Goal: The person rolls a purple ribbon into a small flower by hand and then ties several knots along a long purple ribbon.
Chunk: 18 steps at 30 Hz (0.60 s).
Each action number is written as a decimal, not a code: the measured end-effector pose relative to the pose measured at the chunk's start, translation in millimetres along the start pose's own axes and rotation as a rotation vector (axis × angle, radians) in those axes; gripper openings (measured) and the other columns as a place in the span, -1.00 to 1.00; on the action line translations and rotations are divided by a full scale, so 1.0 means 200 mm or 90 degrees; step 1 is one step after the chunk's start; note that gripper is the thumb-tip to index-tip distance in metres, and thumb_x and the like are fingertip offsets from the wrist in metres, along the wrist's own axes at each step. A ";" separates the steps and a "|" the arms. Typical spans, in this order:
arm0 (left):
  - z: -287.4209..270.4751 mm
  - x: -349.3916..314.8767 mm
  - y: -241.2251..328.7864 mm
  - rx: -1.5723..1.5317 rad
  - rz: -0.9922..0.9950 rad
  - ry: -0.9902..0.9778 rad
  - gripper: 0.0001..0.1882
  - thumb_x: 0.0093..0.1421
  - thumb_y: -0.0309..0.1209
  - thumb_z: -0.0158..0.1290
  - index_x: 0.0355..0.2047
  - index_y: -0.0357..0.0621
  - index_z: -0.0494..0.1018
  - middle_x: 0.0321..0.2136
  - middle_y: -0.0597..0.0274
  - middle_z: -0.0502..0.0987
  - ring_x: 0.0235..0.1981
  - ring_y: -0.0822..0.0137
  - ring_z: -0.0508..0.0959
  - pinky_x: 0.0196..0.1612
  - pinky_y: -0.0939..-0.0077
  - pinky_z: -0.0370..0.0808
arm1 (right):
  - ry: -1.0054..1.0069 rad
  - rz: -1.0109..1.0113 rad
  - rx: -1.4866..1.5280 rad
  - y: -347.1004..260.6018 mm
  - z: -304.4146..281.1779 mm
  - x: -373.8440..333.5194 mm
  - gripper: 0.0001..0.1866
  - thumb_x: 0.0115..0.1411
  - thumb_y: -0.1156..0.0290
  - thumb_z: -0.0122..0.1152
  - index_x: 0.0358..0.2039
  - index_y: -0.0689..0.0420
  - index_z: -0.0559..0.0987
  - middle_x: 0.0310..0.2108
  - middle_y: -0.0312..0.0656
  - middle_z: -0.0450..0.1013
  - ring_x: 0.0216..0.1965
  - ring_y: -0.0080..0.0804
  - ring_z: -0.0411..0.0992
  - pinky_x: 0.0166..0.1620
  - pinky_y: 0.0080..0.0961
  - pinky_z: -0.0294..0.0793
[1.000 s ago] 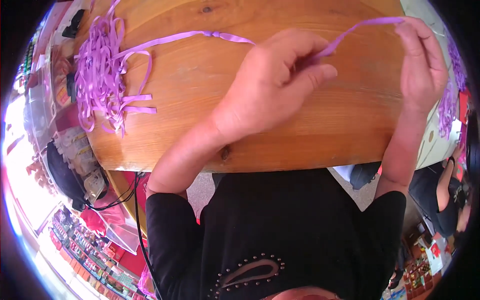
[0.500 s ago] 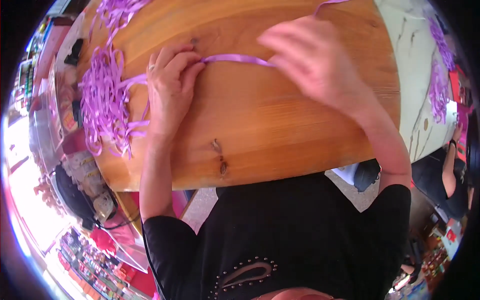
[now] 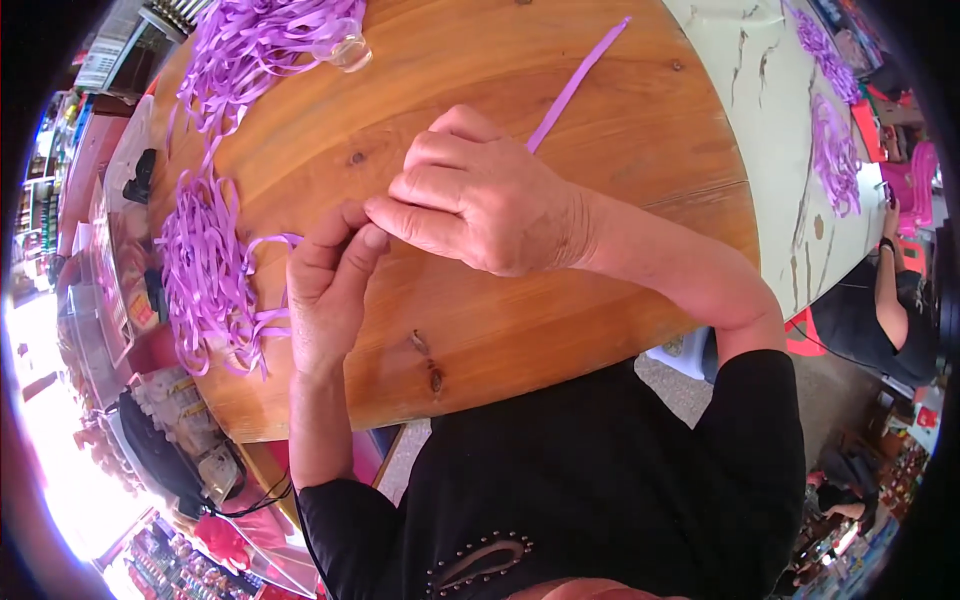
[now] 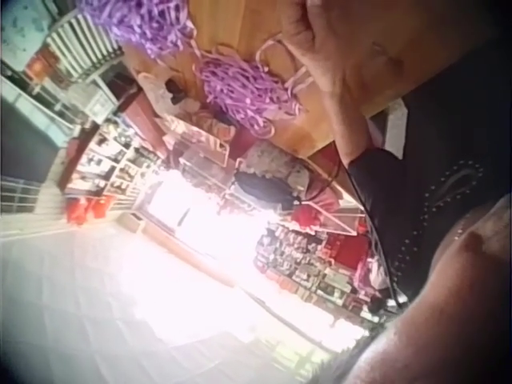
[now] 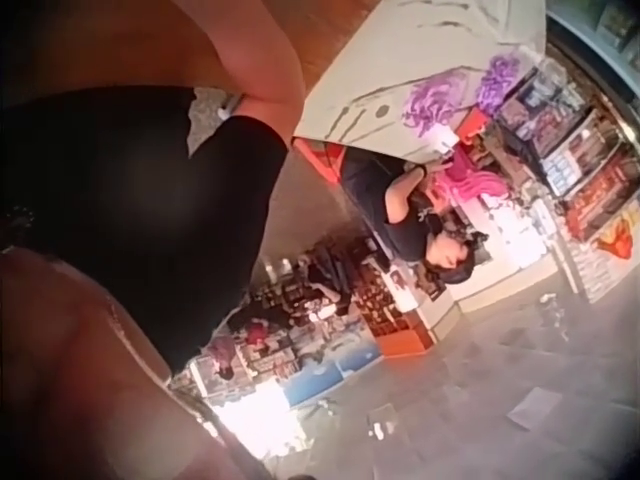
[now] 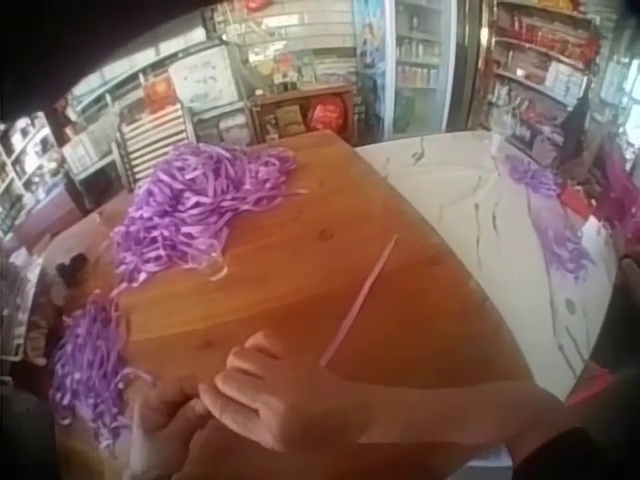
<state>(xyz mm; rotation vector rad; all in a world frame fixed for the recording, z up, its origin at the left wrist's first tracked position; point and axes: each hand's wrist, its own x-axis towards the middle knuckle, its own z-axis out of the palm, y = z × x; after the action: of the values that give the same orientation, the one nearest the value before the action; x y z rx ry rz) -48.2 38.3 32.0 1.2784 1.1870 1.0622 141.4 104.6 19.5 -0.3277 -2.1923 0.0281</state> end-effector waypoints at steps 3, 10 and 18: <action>0.05 0.00 0.04 -0.038 0.016 0.032 -0.85 0.19 -0.60 0.05 -0.21 -0.28 0.46 -0.44 0.45 0.43 -0.42 0.63 0.35 -0.33 0.76 0.30 | -0.004 0.008 0.014 -0.01 -0.06 0.02 -0.73 -0.11 0.42 0.20 -0.33 0.19 0.58 -0.47 -0.33 0.39 -0.40 -0.43 0.37 -0.26 -0.42 0.30; -0.06 0.02 0.13 0.210 0.172 -0.070 -0.90 0.06 -0.65 0.15 -0.39 -0.29 0.48 -0.47 0.29 0.47 -0.44 0.52 0.40 -0.35 0.68 0.32 | -0.081 -0.002 -0.028 0.02 -0.30 -0.02 -0.85 -0.08 0.47 0.28 -0.44 0.18 0.54 -0.51 -0.30 0.41 -0.43 -0.40 0.39 -0.30 -0.43 0.30; -0.35 -0.05 0.17 0.387 0.211 0.083 -0.91 0.05 -0.67 0.12 -0.40 -0.31 0.50 -0.47 0.25 0.49 -0.43 0.47 0.42 -0.32 0.66 0.33 | -0.086 0.239 -0.136 0.15 -0.74 -0.27 -0.79 -0.03 0.72 0.25 -0.34 0.25 0.54 -0.42 -0.17 0.47 -0.35 -0.33 0.43 -0.25 -0.48 0.39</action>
<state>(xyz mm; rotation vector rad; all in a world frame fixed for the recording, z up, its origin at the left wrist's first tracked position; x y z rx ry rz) -116.0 38.2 69.8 1.9520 1.4974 1.0677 295.3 106.3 62.0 -0.8780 -2.2407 0.0233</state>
